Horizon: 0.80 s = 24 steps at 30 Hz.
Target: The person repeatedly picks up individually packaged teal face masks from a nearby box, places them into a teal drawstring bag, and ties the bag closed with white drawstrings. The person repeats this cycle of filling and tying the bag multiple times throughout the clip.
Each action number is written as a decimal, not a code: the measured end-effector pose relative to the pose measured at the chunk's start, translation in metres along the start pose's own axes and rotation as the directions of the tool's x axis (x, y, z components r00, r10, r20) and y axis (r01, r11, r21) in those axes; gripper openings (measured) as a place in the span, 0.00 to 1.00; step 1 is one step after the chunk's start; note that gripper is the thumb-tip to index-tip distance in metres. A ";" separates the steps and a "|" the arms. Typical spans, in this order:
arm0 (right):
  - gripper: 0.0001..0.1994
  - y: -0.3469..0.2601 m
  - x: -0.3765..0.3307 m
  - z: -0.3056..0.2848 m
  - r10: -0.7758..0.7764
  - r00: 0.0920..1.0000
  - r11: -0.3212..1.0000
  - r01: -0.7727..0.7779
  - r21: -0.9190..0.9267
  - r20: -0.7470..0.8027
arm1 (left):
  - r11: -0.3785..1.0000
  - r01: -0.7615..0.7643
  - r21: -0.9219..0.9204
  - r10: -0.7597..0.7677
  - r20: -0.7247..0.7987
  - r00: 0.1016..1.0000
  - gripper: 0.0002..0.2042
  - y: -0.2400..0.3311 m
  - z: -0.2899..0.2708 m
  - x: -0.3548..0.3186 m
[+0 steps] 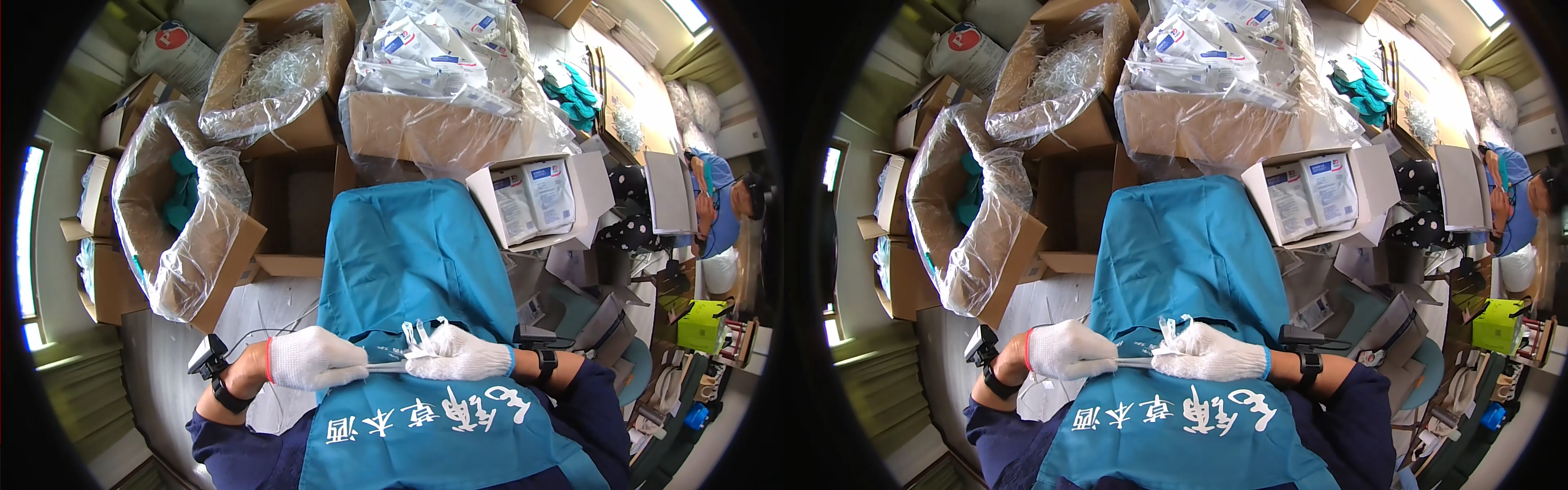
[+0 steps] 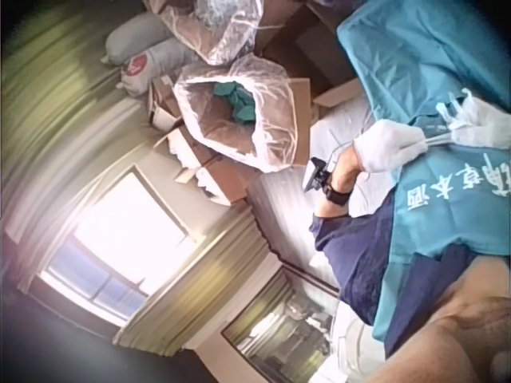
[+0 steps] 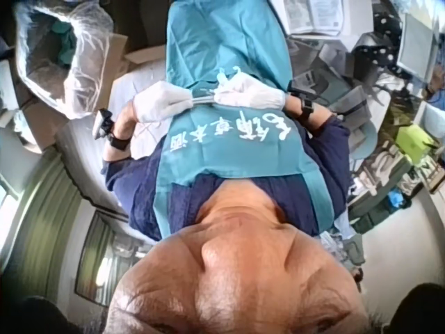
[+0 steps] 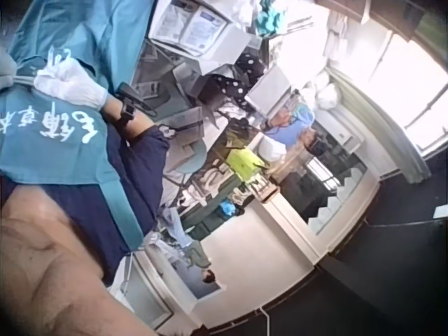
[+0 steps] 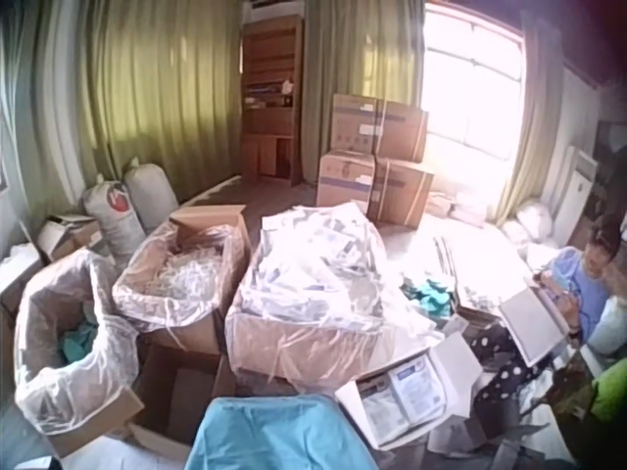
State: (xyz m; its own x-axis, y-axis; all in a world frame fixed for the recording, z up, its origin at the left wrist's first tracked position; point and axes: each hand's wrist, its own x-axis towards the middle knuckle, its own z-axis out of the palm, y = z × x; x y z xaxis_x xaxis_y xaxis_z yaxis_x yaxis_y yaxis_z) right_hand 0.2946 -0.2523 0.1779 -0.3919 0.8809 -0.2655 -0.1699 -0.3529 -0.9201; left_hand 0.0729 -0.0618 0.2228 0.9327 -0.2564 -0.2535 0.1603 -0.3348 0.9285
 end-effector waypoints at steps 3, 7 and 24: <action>0.12 0.021 0.006 -0.007 0.348 0.937 0.575 -0.227 0.786 0.016 | 1.000 0.023 0.007 -0.023 0.026 0.999 0.08 0.002 -0.009 -0.008; 0.11 0.072 0.002 -0.022 0.436 0.837 -0.597 -0.007 0.803 0.331 | 0.949 0.100 -0.300 -0.241 -0.482 0.843 0.15 -0.052 -0.036 -0.111; 0.22 -0.022 0.040 -0.098 -0.120 0.947 0.192 0.316 0.929 -0.297 | 0.617 -0.305 -0.725 -0.285 -0.567 0.772 0.14 -0.101 0.027 0.115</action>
State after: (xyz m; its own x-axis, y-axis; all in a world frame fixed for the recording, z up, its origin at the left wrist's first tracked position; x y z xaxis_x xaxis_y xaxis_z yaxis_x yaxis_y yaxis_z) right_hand 0.3710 -0.1779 0.1595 -0.0821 0.9704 -0.2270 -0.9966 -0.0826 0.0073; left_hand 0.1555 -0.0825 0.0922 0.8582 0.4119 -0.3065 0.0487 0.5291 0.8472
